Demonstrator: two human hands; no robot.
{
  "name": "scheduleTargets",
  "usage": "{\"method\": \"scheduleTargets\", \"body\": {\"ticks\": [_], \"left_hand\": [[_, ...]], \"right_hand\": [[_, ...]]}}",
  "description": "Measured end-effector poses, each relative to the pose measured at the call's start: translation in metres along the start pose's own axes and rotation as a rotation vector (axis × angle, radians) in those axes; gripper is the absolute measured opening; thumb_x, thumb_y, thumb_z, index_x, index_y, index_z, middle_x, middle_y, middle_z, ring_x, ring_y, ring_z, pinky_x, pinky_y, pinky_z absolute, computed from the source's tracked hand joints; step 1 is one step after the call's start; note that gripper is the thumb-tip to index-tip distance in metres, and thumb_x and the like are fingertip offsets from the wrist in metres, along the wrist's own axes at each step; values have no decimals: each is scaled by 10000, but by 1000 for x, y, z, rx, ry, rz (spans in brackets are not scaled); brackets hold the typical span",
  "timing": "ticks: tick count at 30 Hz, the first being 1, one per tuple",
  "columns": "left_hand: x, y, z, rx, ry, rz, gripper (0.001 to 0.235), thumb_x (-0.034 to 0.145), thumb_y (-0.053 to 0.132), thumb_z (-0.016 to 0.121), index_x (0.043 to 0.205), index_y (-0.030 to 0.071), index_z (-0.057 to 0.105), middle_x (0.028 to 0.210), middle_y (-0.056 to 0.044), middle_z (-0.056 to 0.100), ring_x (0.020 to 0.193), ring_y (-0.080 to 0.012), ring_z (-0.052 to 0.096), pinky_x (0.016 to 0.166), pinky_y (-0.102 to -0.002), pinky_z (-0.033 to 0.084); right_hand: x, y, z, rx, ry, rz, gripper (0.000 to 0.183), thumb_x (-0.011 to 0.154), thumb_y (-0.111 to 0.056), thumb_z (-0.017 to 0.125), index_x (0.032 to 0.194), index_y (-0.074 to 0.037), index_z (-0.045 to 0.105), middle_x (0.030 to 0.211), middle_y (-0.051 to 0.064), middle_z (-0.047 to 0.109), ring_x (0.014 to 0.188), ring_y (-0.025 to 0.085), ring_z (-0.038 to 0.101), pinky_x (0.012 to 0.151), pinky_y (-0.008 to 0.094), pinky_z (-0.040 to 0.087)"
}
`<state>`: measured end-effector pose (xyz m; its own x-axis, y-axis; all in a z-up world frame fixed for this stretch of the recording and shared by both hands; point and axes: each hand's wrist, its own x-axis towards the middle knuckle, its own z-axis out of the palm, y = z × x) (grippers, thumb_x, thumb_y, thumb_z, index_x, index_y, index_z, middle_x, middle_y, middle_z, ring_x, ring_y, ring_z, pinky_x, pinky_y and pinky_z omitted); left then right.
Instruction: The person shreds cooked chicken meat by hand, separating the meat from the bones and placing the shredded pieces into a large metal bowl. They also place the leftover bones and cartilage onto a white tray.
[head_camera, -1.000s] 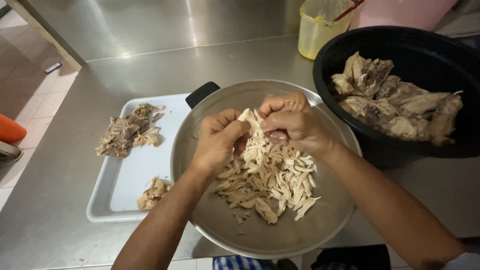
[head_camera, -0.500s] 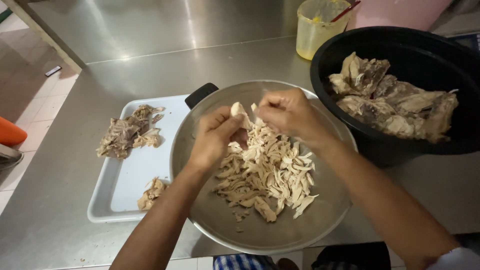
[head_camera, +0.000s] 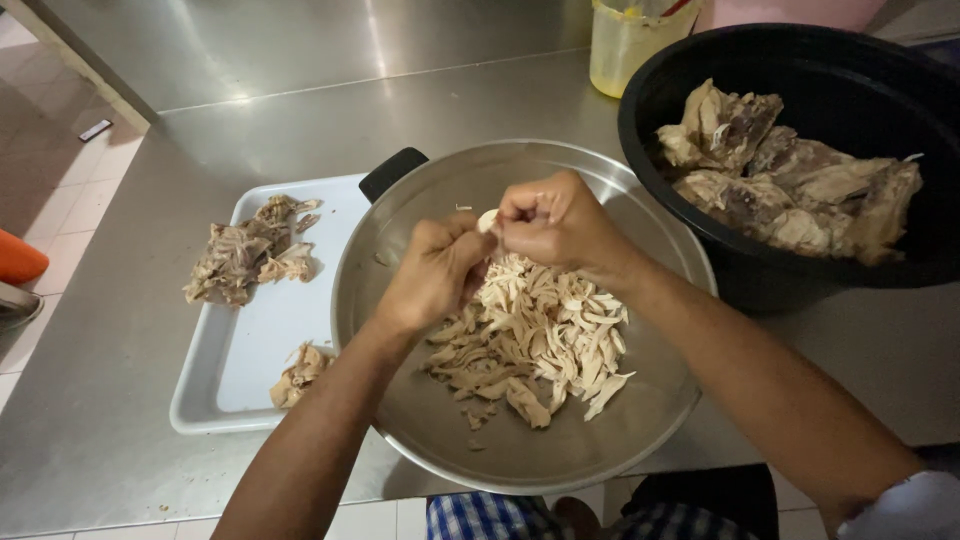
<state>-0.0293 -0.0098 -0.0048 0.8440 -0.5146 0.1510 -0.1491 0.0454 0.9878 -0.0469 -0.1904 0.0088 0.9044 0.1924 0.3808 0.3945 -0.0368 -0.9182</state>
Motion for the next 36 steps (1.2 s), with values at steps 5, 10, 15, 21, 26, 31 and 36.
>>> {"method": "scheduleTargets", "body": {"ticks": [5, 10, 15, 21, 26, 31, 36], "left_hand": [[2, -5, 3, 2, 67, 29, 295, 924, 147, 627, 657, 25, 592, 419, -95, 417, 347, -144, 434, 313, -265, 323], [3, -2, 0, 63, 123, 42, 214, 877, 105, 584, 683, 20, 609, 444, -78, 426, 396, -129, 457, 343, -259, 337], [0, 12, -4, -63, 213, -7, 240, 898, 132, 610, 692, 13, 581, 440, -146, 475, 323, -213, 476, 299, -300, 370], [-3, 13, 2, -132, 121, -21, 267, 950, 132, 554, 759, -27, 650, 624, -175, 605, 512, -236, 669, 400, -329, 565], [7, -12, -6, 48, 86, 130, 147, 956, 72, 662, 919, -47, 742, 657, -131, 618, 549, -172, 646, 438, -267, 576], [10, -23, -10, 349, 116, 280, 103, 937, 118, 720, 909, 45, 788, 683, -121, 647, 625, -165, 583, 519, -357, 513], [-3, 2, -1, 383, 77, 346, 201, 980, 103, 665, 793, 70, 730, 575, -62, 587, 568, -145, 537, 522, -291, 489]], "right_hand": [[-9, -32, 3, 150, 40, 92, 117, 754, 24, 652, 642, 32, 619, 429, 56, 415, 374, 51, 363, 337, 176, 267], [-7, -26, -5, 221, 52, 103, 82, 686, 39, 634, 620, 43, 585, 430, 68, 372, 362, 62, 351, 327, 197, 273], [0, -17, -31, 386, 95, 101, 60, 678, 24, 603, 699, 63, 562, 424, 93, 368, 326, 74, 334, 312, 222, 310], [-4, -15, -14, 54, 71, 50, 63, 741, 35, 720, 776, 48, 669, 486, 92, 494, 405, 74, 475, 384, 188, 342], [-3, -10, -7, -21, 33, 25, 105, 760, 29, 704, 860, 28, 735, 570, 56, 534, 497, 57, 517, 433, 180, 396], [-8, -9, -9, 22, 10, 47, 81, 762, 37, 692, 838, 45, 717, 505, 51, 517, 453, 53, 544, 418, 162, 416], [-12, -39, 2, 120, -1, 95, 44, 776, 50, 661, 744, 79, 651, 430, 94, 433, 375, 101, 429, 361, 214, 335]]}}
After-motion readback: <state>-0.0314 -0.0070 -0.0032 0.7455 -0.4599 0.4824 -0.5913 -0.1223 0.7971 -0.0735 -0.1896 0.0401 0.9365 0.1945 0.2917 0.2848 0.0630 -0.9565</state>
